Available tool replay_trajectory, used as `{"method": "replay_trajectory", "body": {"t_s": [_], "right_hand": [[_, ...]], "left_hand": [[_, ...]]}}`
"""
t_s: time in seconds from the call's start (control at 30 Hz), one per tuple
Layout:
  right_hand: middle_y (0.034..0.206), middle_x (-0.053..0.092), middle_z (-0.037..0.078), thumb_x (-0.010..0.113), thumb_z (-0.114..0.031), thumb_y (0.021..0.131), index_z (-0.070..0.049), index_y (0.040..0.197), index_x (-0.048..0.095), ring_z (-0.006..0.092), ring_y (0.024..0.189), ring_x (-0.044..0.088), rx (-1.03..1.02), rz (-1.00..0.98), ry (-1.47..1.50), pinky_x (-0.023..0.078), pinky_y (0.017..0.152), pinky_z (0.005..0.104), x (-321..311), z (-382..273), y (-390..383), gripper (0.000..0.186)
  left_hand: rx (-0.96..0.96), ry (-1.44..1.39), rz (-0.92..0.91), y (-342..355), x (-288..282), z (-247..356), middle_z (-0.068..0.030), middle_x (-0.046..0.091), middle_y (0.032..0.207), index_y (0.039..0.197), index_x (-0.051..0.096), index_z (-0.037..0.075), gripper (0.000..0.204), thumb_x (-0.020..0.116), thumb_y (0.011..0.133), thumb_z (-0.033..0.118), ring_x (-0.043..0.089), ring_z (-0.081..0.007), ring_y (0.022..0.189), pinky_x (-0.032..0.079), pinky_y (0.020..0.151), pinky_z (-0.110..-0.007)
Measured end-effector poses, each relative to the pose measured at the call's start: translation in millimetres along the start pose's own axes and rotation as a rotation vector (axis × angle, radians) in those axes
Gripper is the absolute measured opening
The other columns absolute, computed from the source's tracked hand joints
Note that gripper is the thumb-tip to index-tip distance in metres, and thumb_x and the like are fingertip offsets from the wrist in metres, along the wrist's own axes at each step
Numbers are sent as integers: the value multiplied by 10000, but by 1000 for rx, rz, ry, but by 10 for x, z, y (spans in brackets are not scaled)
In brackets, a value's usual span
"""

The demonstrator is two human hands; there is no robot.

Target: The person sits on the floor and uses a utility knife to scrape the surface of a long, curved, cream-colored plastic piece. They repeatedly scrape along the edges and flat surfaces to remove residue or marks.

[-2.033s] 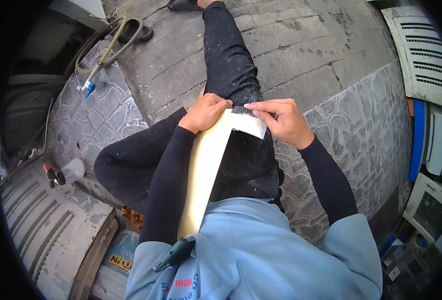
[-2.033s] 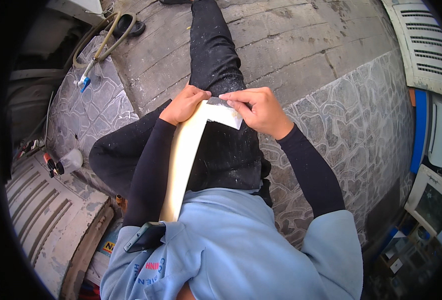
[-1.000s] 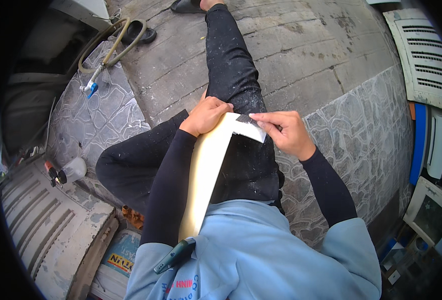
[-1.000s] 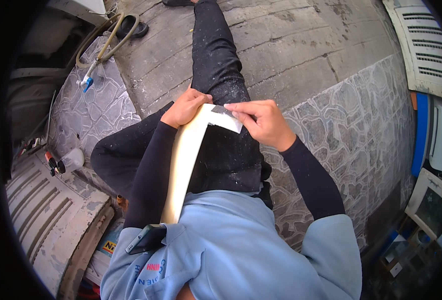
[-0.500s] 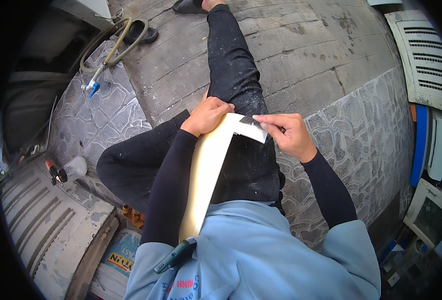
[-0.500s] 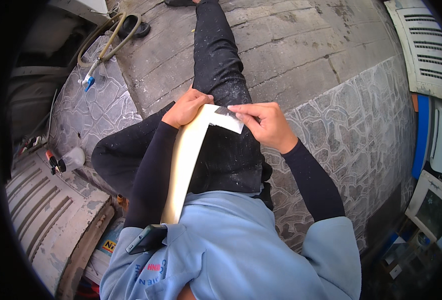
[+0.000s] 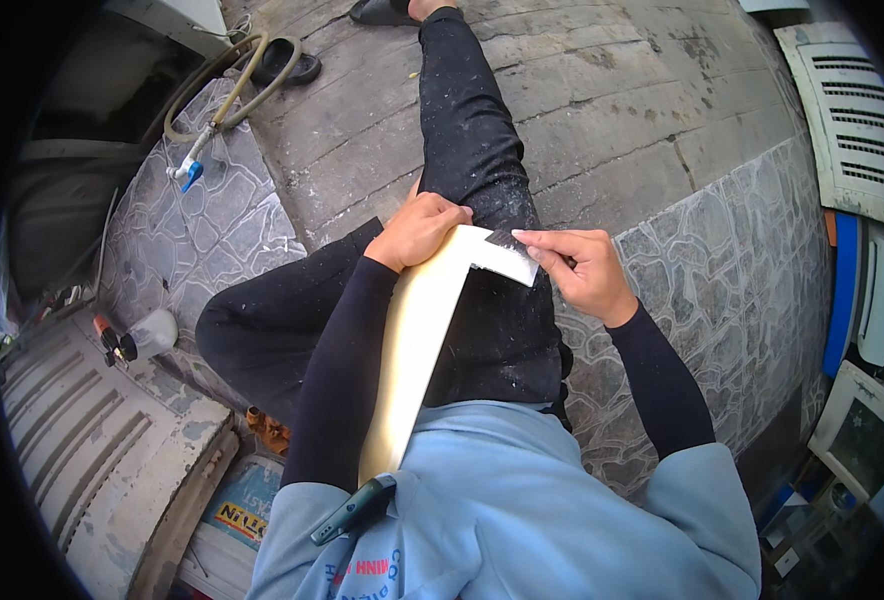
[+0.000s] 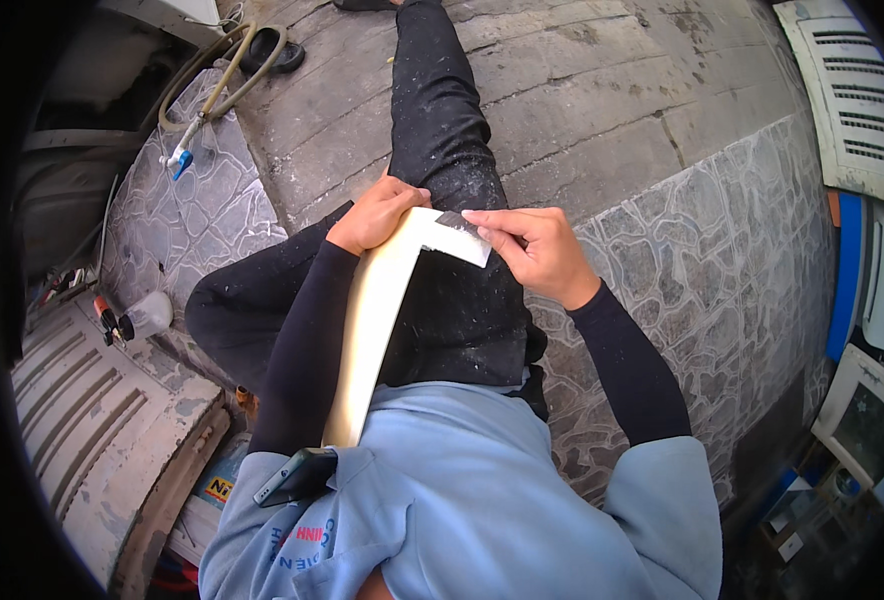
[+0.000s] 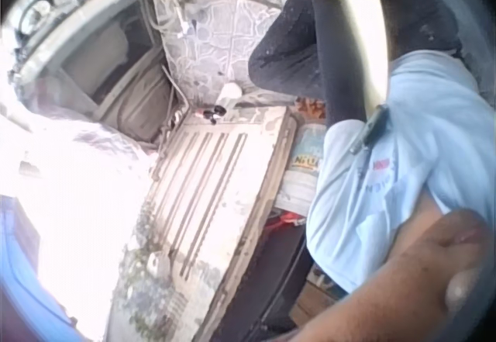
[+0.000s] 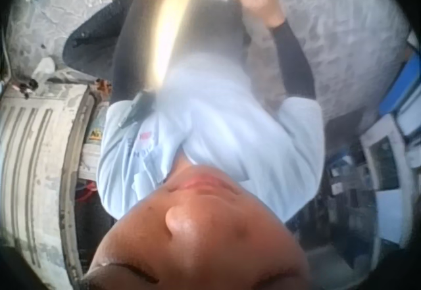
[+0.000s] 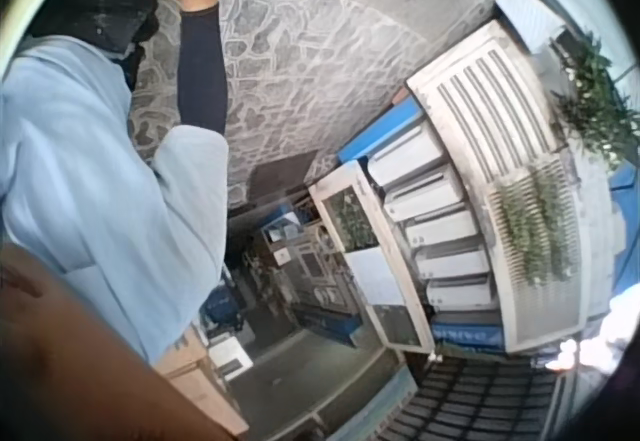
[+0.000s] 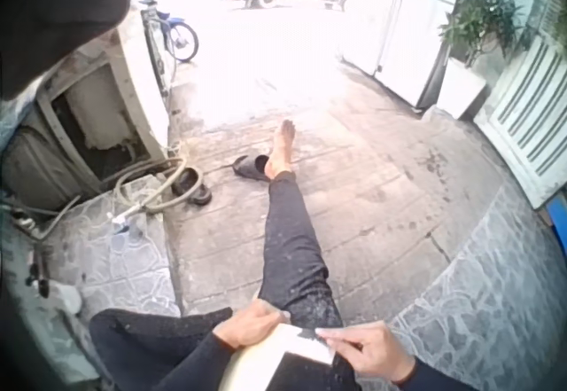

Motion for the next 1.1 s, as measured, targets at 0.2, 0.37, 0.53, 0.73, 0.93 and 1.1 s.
{"method": "replay_trajectory", "body": {"t_s": [0.2,0.37,0.53,0.73,0.93,1.1], "right_hand": [[1039,842,173,740,-51,995,-6,1181,832,227,912,827,8,18,69,620,811,327,26,66,39,212],[1069,840,179,732,-51,1002,-7,1184,831,217,930,827,43,-23,69,622,826,321,-7,77,111,213],[1017,841,177,725,-47,1011,-8,1188,832,199,863,813,-11,39,18,603,762,299,5,45,4,211],[997,842,166,720,-61,1021,-6,1175,831,169,836,796,-2,36,87,594,749,295,-53,69,189,197],[991,840,162,708,-62,1028,1,1183,829,146,824,771,20,-45,76,579,742,284,-24,-17,221,206],[978,839,161,714,-58,1023,4,1177,831,148,807,768,-5,-101,63,581,736,283,3,-35,181,203]], "left_hand": [[-2,-29,-9,-24,-5,4,-151,754,808,966,807,-68,465,546,1081,299,677,-200,798,520,827,-352],[1,-70,-25,23,-14,-5,-156,761,812,946,806,-65,484,538,1090,312,684,-227,800,518,854,-364],[41,74,-15,2,28,-10,-179,750,799,976,794,-57,471,535,1097,317,657,-228,722,519,755,-350],[16,-99,-7,2,-23,19,-124,712,756,919,769,-56,465,515,1089,294,623,-185,694,499,729,-339],[30,-87,-17,20,-28,-27,-111,712,742,922,768,-61,465,514,1087,292,626,-172,694,499,723,-341],[30,-67,-22,28,-31,-37,-198,751,805,988,796,-64,491,559,1062,361,696,-287,747,526,768,-401]]}}
Point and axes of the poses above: each hand's wrist, its own y-axis towards the middle knuckle, its own x-axis out of the palm, z = x × y, the point moved 6 cm from there along y, towards the middle knuckle
